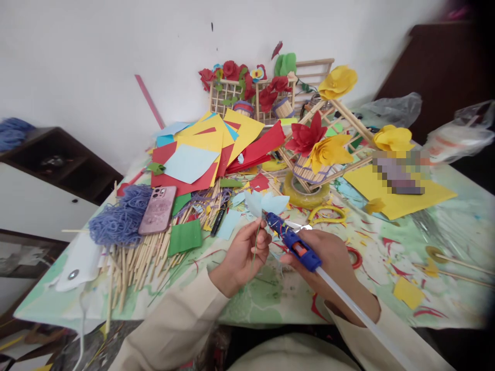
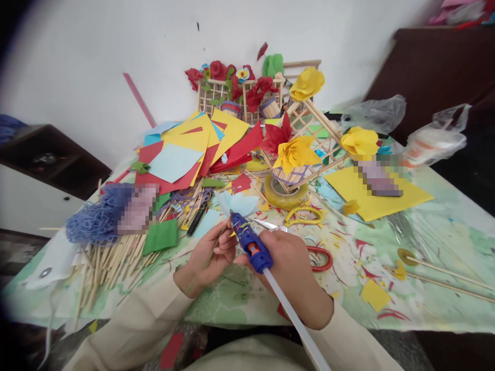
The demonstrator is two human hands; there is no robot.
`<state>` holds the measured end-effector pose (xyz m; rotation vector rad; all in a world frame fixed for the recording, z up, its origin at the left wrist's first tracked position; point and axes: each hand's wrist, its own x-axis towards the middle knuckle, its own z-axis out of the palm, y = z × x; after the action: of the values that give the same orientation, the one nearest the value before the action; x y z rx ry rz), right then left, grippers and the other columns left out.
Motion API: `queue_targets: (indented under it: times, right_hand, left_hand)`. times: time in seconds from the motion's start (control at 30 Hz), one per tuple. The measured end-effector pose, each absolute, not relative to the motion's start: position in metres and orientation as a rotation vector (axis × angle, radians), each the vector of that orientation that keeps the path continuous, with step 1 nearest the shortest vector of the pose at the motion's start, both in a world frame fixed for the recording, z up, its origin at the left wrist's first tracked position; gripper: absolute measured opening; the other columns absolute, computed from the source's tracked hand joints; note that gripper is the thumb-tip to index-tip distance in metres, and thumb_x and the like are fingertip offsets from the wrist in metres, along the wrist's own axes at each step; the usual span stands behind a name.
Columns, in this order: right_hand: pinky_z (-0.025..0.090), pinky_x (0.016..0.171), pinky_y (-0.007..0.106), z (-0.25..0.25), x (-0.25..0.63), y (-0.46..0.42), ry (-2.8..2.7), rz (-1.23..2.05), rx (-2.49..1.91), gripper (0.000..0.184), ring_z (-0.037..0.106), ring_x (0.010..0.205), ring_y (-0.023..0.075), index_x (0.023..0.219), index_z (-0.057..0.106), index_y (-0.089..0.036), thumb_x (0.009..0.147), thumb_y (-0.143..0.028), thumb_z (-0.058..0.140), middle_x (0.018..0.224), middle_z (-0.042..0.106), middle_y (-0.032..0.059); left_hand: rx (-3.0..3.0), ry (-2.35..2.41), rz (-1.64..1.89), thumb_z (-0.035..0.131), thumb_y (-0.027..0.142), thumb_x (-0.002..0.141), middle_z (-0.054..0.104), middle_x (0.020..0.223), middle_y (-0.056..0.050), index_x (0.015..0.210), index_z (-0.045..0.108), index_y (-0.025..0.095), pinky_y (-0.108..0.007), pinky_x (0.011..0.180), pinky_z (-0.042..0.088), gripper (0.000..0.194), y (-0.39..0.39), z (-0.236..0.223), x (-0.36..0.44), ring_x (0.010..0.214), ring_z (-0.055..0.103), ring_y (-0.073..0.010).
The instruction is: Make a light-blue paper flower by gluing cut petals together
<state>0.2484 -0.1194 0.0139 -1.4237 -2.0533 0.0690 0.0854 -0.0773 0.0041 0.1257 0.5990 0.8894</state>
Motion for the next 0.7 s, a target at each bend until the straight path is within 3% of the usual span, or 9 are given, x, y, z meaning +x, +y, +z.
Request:
queue_targets:
  times: [0.47, 0.7]
  right_hand:
    - [0.025, 0.053, 0.025, 0.0151, 0.2477, -0.1216, -2.023, 0.111, -1.508, 0.045, 0.049, 0.052, 0.0137, 0.062, 0.055, -0.018, 0.082, -0.056, 0.044, 0.055, 0.057, 0.0026]
    - [0.023, 0.053, 0.026, 0.014, 0.2466, -0.1246, -2.03, 0.199, -1.536, 0.047, 0.05, 0.053, 0.0135, 0.063, 0.055, -0.017, 0.082, -0.059, 0.044, 0.056, 0.057, 0.0023]
  left_hand:
    - [0.151, 0.586, 0.894, 0.045, 0.02, 0.09, 0.036, 0.047, 0.007, 0.073, 0.052, 0.012, -0.004, 0.031, 0.028, 0.02, -0.0784, 0.0042, 0.0837, 0.038, 0.037, -0.0013]
    - [0.103, 0.637, 0.899, 0.034, 0.02, 0.094, 0.036, 0.046, 0.007, 0.068, 0.05, 0.012, -0.004, 0.031, 0.027, 0.031, -0.0789, 0.0111, 0.0872, 0.034, 0.034, -0.0004]
